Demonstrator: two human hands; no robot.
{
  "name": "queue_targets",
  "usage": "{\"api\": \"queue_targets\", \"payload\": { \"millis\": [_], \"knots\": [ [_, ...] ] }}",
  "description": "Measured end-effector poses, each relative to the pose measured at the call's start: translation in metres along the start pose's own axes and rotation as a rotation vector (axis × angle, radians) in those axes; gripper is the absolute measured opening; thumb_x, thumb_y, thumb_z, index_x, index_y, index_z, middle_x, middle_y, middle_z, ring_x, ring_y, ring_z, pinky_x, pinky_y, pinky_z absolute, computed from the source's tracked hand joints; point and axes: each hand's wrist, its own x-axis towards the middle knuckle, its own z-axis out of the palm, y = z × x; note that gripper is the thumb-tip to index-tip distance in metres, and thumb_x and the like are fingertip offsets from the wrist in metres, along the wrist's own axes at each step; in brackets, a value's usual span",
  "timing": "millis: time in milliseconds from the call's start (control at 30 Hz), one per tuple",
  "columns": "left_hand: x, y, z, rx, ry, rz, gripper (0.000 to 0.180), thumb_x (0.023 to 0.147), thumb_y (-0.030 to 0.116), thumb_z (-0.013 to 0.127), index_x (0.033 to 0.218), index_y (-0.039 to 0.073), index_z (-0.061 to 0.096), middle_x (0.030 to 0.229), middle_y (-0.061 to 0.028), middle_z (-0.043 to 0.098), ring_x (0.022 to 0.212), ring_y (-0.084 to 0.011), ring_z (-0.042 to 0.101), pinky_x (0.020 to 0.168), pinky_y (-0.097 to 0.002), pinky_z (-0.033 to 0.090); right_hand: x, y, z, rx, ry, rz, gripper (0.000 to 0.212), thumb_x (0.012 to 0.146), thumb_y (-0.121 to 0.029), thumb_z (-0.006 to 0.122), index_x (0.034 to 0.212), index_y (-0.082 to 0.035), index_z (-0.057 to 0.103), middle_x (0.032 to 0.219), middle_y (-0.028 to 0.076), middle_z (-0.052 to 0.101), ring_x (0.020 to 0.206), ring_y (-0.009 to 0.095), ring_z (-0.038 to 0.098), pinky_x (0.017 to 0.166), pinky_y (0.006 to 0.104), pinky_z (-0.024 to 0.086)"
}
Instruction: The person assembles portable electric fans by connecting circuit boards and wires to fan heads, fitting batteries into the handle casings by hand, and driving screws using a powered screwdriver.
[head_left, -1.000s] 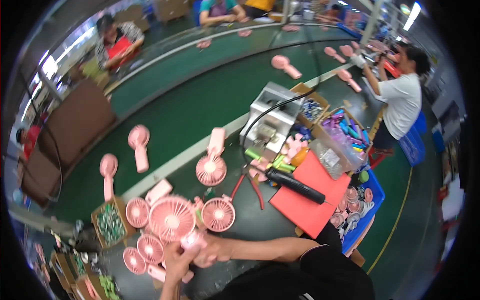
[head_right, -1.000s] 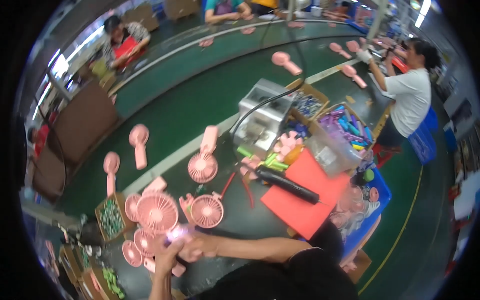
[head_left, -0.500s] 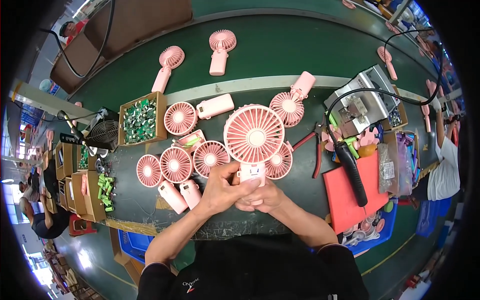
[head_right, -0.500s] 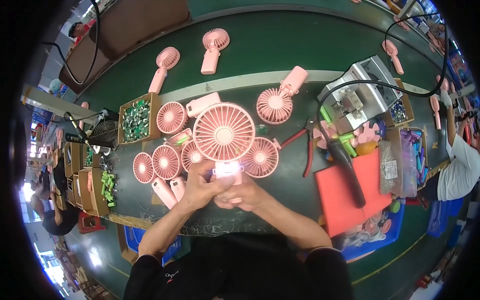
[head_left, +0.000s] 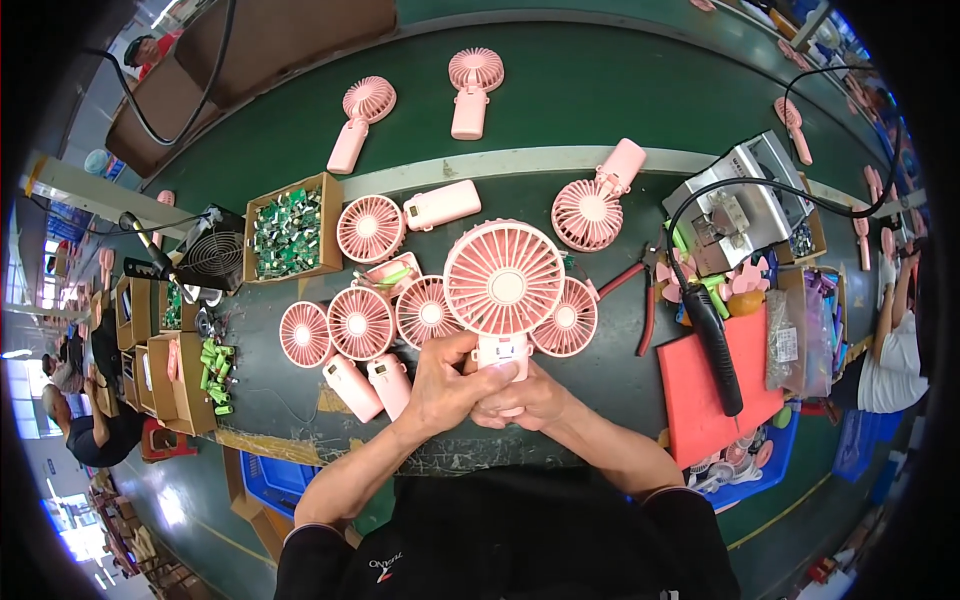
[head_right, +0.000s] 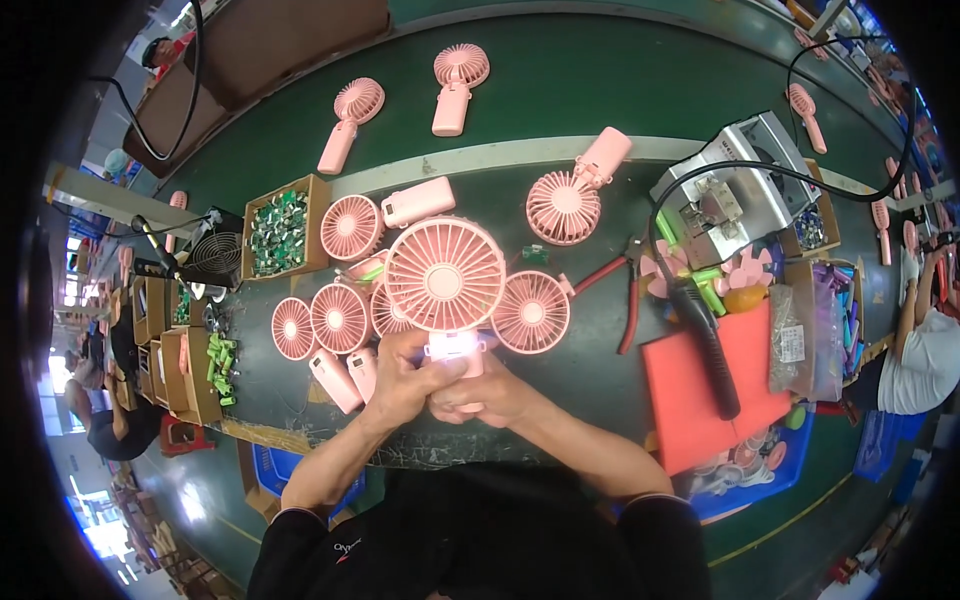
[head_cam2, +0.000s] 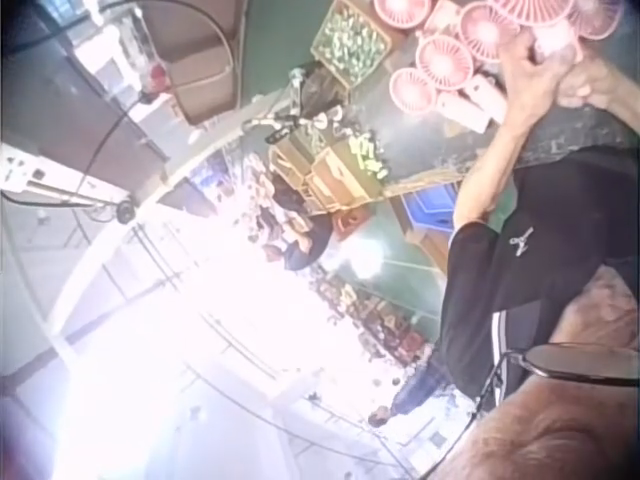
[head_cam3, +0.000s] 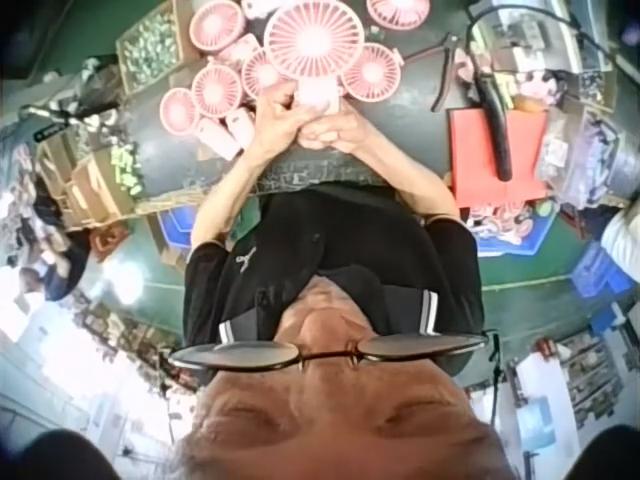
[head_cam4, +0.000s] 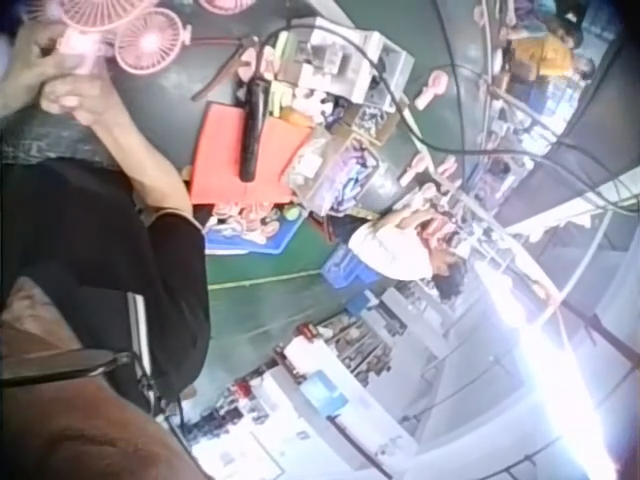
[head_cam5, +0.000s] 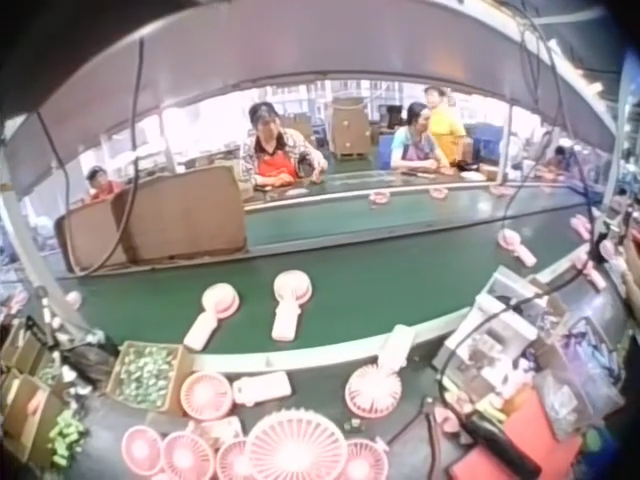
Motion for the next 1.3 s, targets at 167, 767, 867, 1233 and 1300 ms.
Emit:
{"api": "queue_targets", "payload": {
  "millis": [167, 767, 867, 1233, 1300],
  "knots": [
    [0.0, 0.003, -0.001, -0.031, -0.013, -0.029, 0.02, 0.084, 0.01, 0.065, 0.098, -0.005, 0.066, 0.078, -0.0049, 0.068, 0.068, -0.0067, 0.062, 0.058, -0.0224, 0.051, 0.002, 0.001, -0.001, 0.058, -0.014, -0.023, 0.018, 0.077, 0.007, 0.057, 0.094, 0.001, 0.054, 0.061, 0.002, 0.046, 0.048, 0.011, 0.045, 0.046, 0.0264, 0.035],
    [-0.008, 0.004, 0.0, -0.025, 0.008, -0.074, 0.02, 0.085, 0.014, 0.068, 0.094, -0.004, 0.066, 0.077, -0.0025, 0.066, 0.068, -0.0049, 0.058, 0.058, -0.021, 0.046, 0.001, 0.003, 0.001, 0.029, -0.003, 0.002, 0.024, 0.076, 0.004, 0.058, 0.099, 0.001, 0.055, 0.063, 0.002, 0.048, 0.048, 0.01, 0.046, 0.044, 0.0248, 0.032],
    [-0.012, 0.002, 0.002, 0.181, 0.045, 0.036, 0.024, 0.081, 0.019, 0.072, 0.086, -0.004, 0.067, 0.068, 0.0015, 0.061, 0.061, -0.0042, 0.05, 0.052, -0.0232, 0.04, -0.005, 0.001, 0.005, 0.054, -0.099, -0.009, 0.019, 0.079, 0.003, 0.057, 0.098, 0.0, 0.053, 0.06, 0.001, 0.045, 0.047, 0.008, 0.042, 0.043, 0.0239, 0.029],
    [-0.033, -0.004, -0.016, -0.106, 0.003, 0.114, 0.043, 0.082, 0.02, 0.062, 0.111, -0.011, 0.059, 0.103, -0.0247, 0.067, 0.087, -0.0261, 0.067, 0.08, -0.0357, 0.054, 0.009, 0.035, 0.025, -0.003, -0.083, -0.024, 0.012, 0.081, -0.002, 0.059, 0.09, -0.001, 0.052, 0.061, 0.003, 0.047, 0.043, 0.01, 0.041, 0.038, 0.0239, 0.029],
    [-0.034, 0.001, -0.02, -0.113, -0.053, 0.061, 0.045, 0.083, 0.024, 0.064, 0.113, -0.01, 0.059, 0.108, -0.0234, 0.066, 0.094, -0.0261, 0.066, 0.085, -0.0366, 0.053, 0.008, 0.034, 0.03, -0.011, -0.03, -0.017, 0.011, 0.079, -0.001, 0.058, 0.088, 0.0, 0.052, 0.062, 0.004, 0.048, 0.046, 0.011, 0.044, 0.04, 0.0249, 0.03]
  ]
}}
